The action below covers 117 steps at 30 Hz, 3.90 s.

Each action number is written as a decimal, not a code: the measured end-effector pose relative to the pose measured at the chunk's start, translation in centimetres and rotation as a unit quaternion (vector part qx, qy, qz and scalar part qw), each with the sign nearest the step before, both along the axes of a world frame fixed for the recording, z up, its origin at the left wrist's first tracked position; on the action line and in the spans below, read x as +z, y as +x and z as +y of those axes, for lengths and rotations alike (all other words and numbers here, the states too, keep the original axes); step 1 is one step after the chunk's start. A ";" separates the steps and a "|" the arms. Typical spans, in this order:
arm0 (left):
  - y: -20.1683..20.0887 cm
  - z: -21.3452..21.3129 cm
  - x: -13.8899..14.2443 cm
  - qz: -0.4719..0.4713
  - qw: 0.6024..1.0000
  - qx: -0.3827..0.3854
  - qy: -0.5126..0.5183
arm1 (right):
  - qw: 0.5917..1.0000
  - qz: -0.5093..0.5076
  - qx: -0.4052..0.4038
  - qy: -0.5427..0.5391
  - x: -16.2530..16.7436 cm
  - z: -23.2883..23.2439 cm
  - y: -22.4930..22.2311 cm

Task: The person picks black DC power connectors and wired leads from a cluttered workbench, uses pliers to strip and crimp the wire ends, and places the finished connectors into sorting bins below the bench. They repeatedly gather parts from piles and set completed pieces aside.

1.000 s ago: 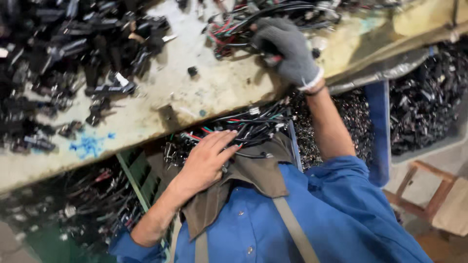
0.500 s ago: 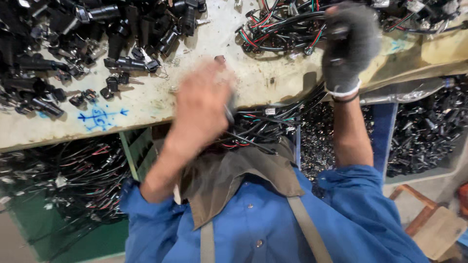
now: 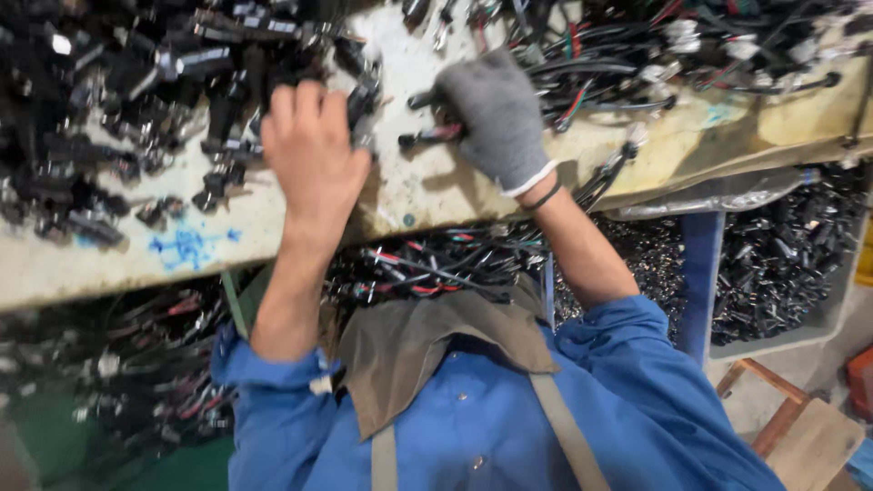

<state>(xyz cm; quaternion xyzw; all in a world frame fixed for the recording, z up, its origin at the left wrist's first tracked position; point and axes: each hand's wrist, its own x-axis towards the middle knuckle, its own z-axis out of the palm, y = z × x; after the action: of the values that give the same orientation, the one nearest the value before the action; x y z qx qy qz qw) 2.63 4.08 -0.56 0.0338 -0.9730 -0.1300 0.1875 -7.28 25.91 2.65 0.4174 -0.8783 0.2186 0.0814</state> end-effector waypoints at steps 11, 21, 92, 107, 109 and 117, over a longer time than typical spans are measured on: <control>6.0 2.6 6.1 0.083 0.970 -0.013 0.227 | 0.992 0.071 0.040 -0.094 1.3 2.0 -0.3; 9.5 4.1 6.5 0.046 0.920 -0.012 0.388 | 0.938 -0.239 0.191 -0.163 3.9 5.2 0.2; 10.1 8.6 1.0 -0.136 0.461 -0.069 0.874 | 0.431 -0.491 -0.081 -0.753 4.6 5.3 11.0; 11.5 11.5 -4.4 -0.190 0.108 -0.008 0.976 | 0.507 -0.576 -0.133 -0.627 -2.7 6.0 12.1; 10.8 9.0 -2.4 -0.012 0.537 -0.129 0.833 | 0.550 -0.502 -0.159 -0.648 -1.9 6.7 11.5; 5.8 3.4 8.8 -0.025 0.715 -0.341 0.610 | 0.991 0.003 -0.118 -0.061 -6.7 10.5 4.1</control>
<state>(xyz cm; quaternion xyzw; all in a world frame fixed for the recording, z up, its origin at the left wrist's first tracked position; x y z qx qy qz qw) 8.40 7.50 8.28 -0.1902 -0.6328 -0.7492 0.0448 -3.19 36.44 -4.08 0.3055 -0.9064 0.2589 0.1346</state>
